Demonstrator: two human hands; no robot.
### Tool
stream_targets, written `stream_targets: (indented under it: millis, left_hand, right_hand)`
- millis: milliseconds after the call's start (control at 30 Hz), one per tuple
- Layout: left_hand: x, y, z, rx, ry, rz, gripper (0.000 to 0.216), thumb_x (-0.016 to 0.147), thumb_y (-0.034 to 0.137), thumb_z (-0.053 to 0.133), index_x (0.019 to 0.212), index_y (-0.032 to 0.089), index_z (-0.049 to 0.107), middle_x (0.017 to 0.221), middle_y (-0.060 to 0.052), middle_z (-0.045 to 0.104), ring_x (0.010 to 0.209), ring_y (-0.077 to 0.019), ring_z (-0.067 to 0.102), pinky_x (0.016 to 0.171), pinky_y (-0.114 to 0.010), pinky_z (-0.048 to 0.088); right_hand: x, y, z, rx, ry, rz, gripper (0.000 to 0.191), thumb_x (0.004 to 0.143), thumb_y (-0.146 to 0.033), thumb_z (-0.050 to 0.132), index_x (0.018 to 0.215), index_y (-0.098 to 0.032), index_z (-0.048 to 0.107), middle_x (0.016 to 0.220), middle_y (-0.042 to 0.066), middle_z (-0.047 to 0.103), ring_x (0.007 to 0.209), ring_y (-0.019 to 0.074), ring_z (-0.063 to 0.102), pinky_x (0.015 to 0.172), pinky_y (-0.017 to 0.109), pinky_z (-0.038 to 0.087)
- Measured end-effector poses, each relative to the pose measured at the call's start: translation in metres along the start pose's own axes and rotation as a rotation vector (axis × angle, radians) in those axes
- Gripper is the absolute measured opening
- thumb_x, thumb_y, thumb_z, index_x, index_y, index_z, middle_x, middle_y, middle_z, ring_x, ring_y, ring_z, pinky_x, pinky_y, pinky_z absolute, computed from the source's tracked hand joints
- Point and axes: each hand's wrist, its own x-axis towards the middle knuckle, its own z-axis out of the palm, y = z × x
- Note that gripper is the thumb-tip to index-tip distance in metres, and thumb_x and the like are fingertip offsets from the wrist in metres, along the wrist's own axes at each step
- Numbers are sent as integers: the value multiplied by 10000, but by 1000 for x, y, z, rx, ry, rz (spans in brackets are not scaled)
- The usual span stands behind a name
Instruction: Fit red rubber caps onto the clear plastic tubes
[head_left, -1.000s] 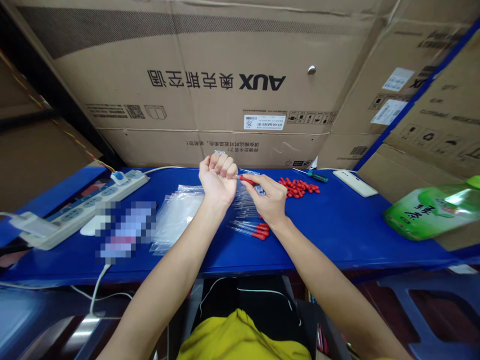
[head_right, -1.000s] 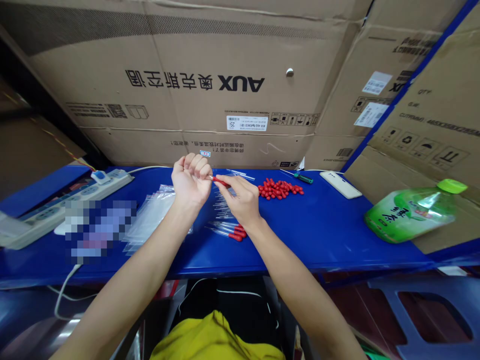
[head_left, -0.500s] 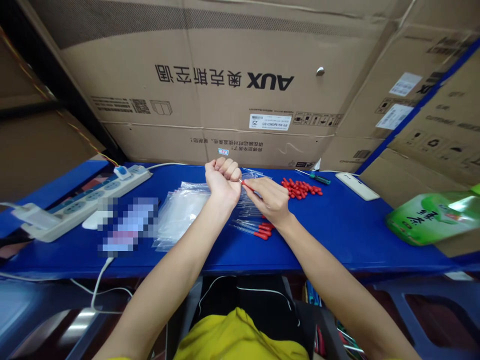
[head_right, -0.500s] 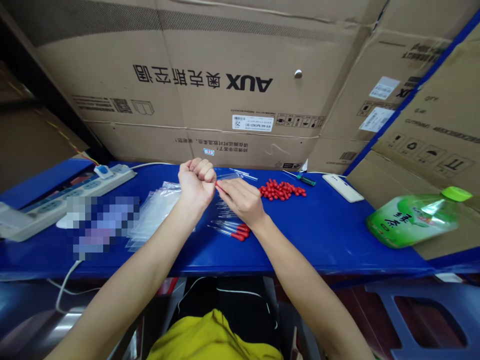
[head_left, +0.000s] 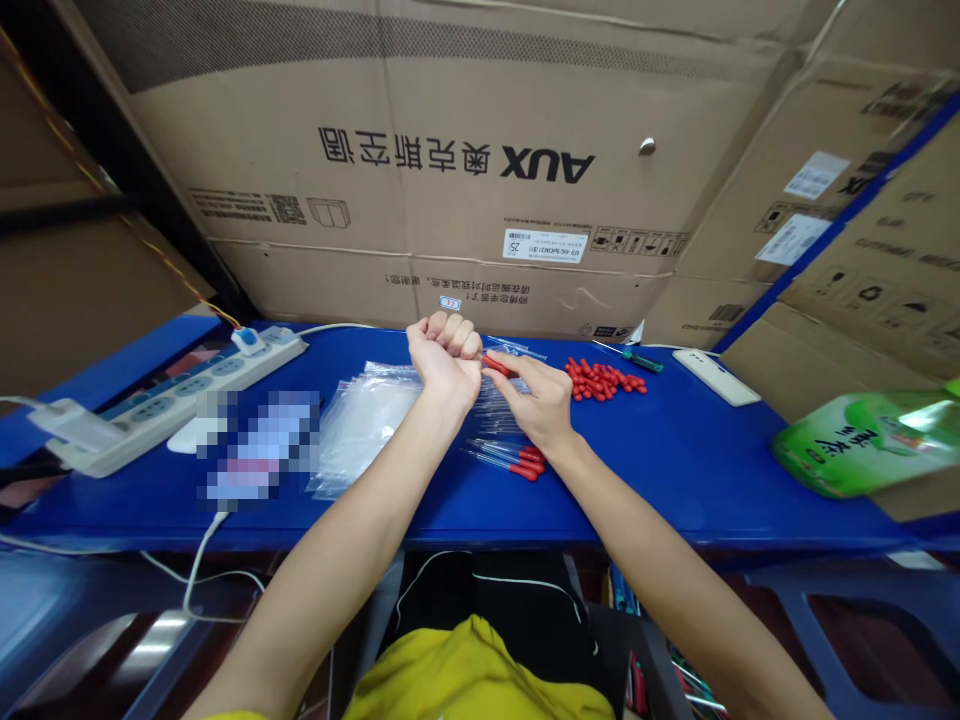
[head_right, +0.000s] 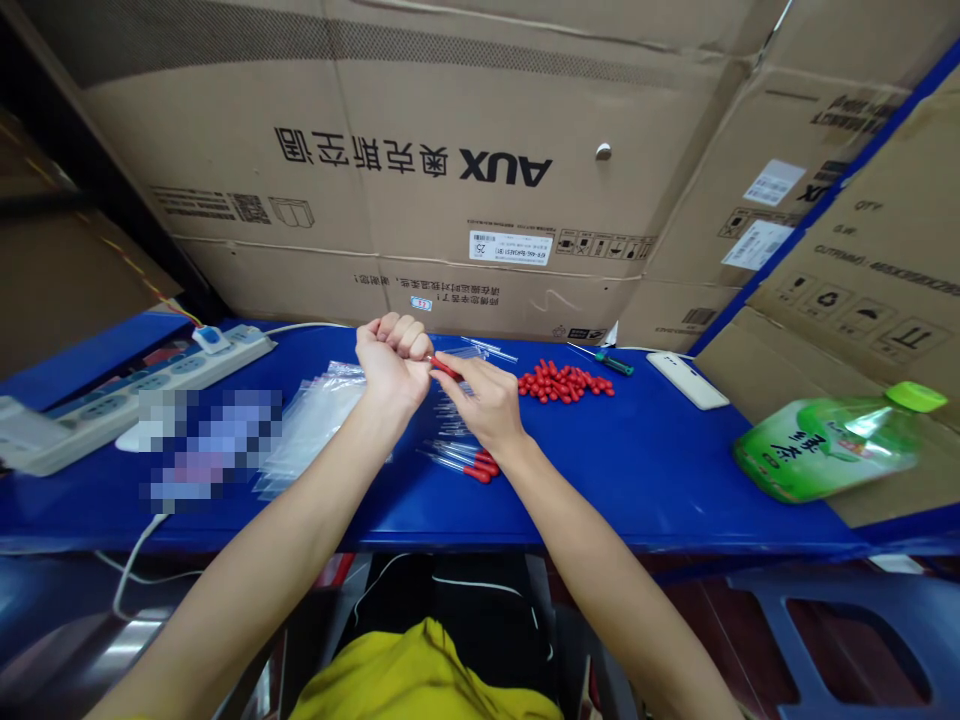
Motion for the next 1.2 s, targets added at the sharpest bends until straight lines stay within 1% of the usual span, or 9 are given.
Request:
stream_targets:
  millis: [100,200,300,400,533,633,900,1033,1200]
  left_hand:
    - [0,3,0,44,-41,50,435,1006,258,359,619,217,164,513,70,162,371,-68,181,388,-254,155]
    - [-1,4,1,53,-96,55,435,1008,265,363,628,216,156,519,65,164,379,-74,194,391,-257,173]
    - [-3,4,3,56,-136,42,430,1012,260,352,634,215,152,522,61,166,386,-77,202,393,-256,186]
    - [-6,4,5,80,-120,38,446,1017,291,375,634,215,159,518,60,176,386,-77,212,391,-254,181]
    - [-10,6,11,104,-112,28,462,1019,335,400,634,214,175,510,57,192,384,-80,219,381,-248,181]
    - [-13,6,13,115,-121,21,475,1023,363,407,633,213,180,507,53,199,383,-81,220,377,-241,189]
    - [-15,1,13,172,-133,12,472,1035,372,366,635,211,173,518,48,185,390,-82,223,382,-235,226]
    - [-13,2,12,168,-110,18,471,1028,359,390,634,211,180,516,51,202,389,-82,224,384,-243,222]
    - [-9,2,8,122,-167,17,459,1033,331,384,632,210,196,511,50,217,398,-85,252,388,-243,239]
  right_hand:
    - [-2,-5,8,166,41,157,264,805,-392,831,1039,-279,783,944,24,798,811,214,758,857,387,626]
    - [-3,-10,15,362,87,277,243,797,-418,833,946,-236,768,818,12,777,710,186,746,739,342,634]
    - [-1,-13,17,476,124,324,247,764,-404,858,890,-214,765,796,13,776,701,179,746,735,338,640]
    - [1,-14,17,553,123,386,295,726,-416,883,910,-209,780,814,22,788,731,191,757,745,348,649]
    - [2,-14,14,666,85,492,349,691,-438,906,905,-191,783,806,37,791,713,183,756,709,311,642]
    - [1,-13,11,729,40,551,337,687,-423,915,880,-185,775,792,33,787,685,160,747,678,269,631]
    - [2,-13,11,814,77,562,312,658,-352,940,877,-196,783,828,21,794,733,156,760,752,268,651]
    - [2,-15,12,784,98,525,315,658,-365,937,875,-195,783,820,28,795,728,171,763,742,289,658]
    - [3,-13,13,714,113,465,324,680,-381,924,901,-193,780,821,34,792,738,177,763,766,311,647]
